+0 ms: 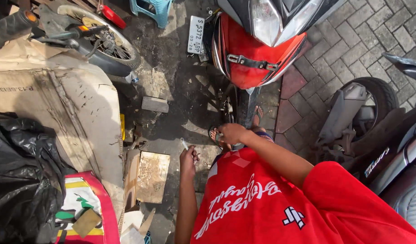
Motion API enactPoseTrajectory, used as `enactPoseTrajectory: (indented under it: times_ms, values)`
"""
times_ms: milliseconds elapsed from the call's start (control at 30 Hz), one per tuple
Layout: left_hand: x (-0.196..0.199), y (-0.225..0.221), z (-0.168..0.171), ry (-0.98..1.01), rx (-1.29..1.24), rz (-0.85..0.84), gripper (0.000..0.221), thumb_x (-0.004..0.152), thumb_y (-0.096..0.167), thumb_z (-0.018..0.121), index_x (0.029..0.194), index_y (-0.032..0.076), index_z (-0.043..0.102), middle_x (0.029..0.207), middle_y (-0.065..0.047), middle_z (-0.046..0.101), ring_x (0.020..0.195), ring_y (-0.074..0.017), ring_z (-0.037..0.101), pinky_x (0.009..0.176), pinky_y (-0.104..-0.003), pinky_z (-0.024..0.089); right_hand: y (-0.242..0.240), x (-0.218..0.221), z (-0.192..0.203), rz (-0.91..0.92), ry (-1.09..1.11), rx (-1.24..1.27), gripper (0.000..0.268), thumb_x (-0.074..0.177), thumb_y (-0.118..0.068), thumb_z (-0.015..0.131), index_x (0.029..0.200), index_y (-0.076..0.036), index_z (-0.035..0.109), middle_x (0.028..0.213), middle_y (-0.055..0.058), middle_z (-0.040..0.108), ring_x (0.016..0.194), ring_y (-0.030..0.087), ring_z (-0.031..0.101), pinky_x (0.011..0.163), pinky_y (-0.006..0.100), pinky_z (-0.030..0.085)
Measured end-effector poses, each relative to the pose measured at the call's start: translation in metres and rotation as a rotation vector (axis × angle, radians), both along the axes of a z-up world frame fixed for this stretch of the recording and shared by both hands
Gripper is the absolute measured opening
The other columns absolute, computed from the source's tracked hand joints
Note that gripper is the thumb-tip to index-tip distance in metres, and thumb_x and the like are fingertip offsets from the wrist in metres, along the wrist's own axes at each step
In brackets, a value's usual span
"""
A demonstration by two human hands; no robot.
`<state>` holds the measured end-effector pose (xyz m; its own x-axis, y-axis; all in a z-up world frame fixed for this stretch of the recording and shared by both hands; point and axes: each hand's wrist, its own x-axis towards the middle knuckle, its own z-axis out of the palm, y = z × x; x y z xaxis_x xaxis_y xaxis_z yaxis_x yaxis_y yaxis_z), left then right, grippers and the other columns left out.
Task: The person is mounting license plates onto a motorcycle, first the front and then the rear, using a wrench and screws.
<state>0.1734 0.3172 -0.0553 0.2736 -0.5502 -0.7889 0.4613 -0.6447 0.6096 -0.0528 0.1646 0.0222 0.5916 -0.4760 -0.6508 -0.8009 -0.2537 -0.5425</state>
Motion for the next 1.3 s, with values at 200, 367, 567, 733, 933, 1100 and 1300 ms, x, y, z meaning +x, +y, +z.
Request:
enactPoseTrajectory:
  times_ms: [200,367,567,733,933,1100,1300]
  values:
    - [0.043,0.033,-0.037,0.07,0.105,0.043,0.02,0.097,0.018,0.06,0.112,0.005,0.061,0.073,0.0,0.042,0.048,-0.0097,0.042,0.049,-0.029,0.045,0.082,0.021,-0.007,0.131,0.085,0.197,0.052,0.1,-0.041,0.054,0.138,-0.006,0.059,0.121,0.027,0.07,0.112,0.046,0.068,0.092,0.055,0.056]
    - [0.022,-0.022,-0.017,0.044,-0.02,-0.033,0.012,0.098,0.016,0.06,0.105,0.007,0.061,0.073,0.0,0.044,0.049,-0.0082,0.042,0.049,-0.028,0.044,0.081,0.006,-0.014,0.176,0.203,0.057,0.05,0.099,-0.04,0.055,0.135,-0.007,0.063,0.121,0.023,0.071,0.11,0.043,0.07,0.091,0.053,0.057]
    - [-0.026,-0.064,0.022,0.031,-0.18,-0.102,0.015,0.098,0.016,0.06,0.106,0.004,0.062,0.071,-0.001,0.045,0.048,-0.0062,0.041,0.047,-0.024,0.042,0.055,-0.025,-0.047,-0.011,0.175,-0.04,0.052,0.098,-0.045,0.054,0.132,-0.006,0.061,0.12,0.021,0.07,0.11,0.045,0.07,0.089,0.058,0.058]
    - [-0.072,-0.05,0.006,0.055,-0.209,-0.15,0.016,0.096,0.017,0.064,0.105,0.004,0.065,0.068,-0.002,0.048,0.045,-0.0052,0.041,0.042,-0.023,0.043,0.045,-0.052,-0.015,-0.099,0.099,-0.099,0.05,0.098,-0.038,0.055,0.135,-0.004,0.059,0.122,0.023,0.069,0.113,0.046,0.068,0.092,0.058,0.057]
    - [-0.143,-0.004,-0.014,0.168,-0.11,-0.198,0.015,0.095,0.018,0.065,0.103,0.005,0.063,0.068,-0.003,0.048,0.043,-0.0063,0.04,0.039,-0.024,0.042,0.076,-0.121,0.004,-0.235,0.085,-0.039,0.049,0.1,-0.037,0.056,0.135,-0.003,0.058,0.124,0.022,0.068,0.116,0.044,0.067,0.095,0.058,0.055]
    - [-0.182,0.01,-0.005,0.297,0.008,-0.194,0.018,0.093,0.018,0.069,0.106,0.008,0.063,0.078,-0.006,0.054,0.049,-0.0078,0.047,0.043,-0.022,0.045,0.121,-0.184,-0.009,-0.354,0.111,0.068,0.041,0.096,-0.039,0.058,0.127,-0.012,0.067,0.115,0.019,0.074,0.114,0.04,0.07,0.094,0.051,0.056]
    - [-0.208,-0.014,0.013,0.333,0.027,-0.189,0.014,0.096,0.019,0.068,0.104,0.013,0.058,0.075,-0.004,0.056,0.048,-0.006,0.047,0.04,-0.018,0.043,0.132,-0.22,0.011,-0.442,0.083,0.098,0.043,0.095,-0.038,0.06,0.128,-0.012,0.067,0.112,0.019,0.076,0.113,0.04,0.07,0.095,0.051,0.056]
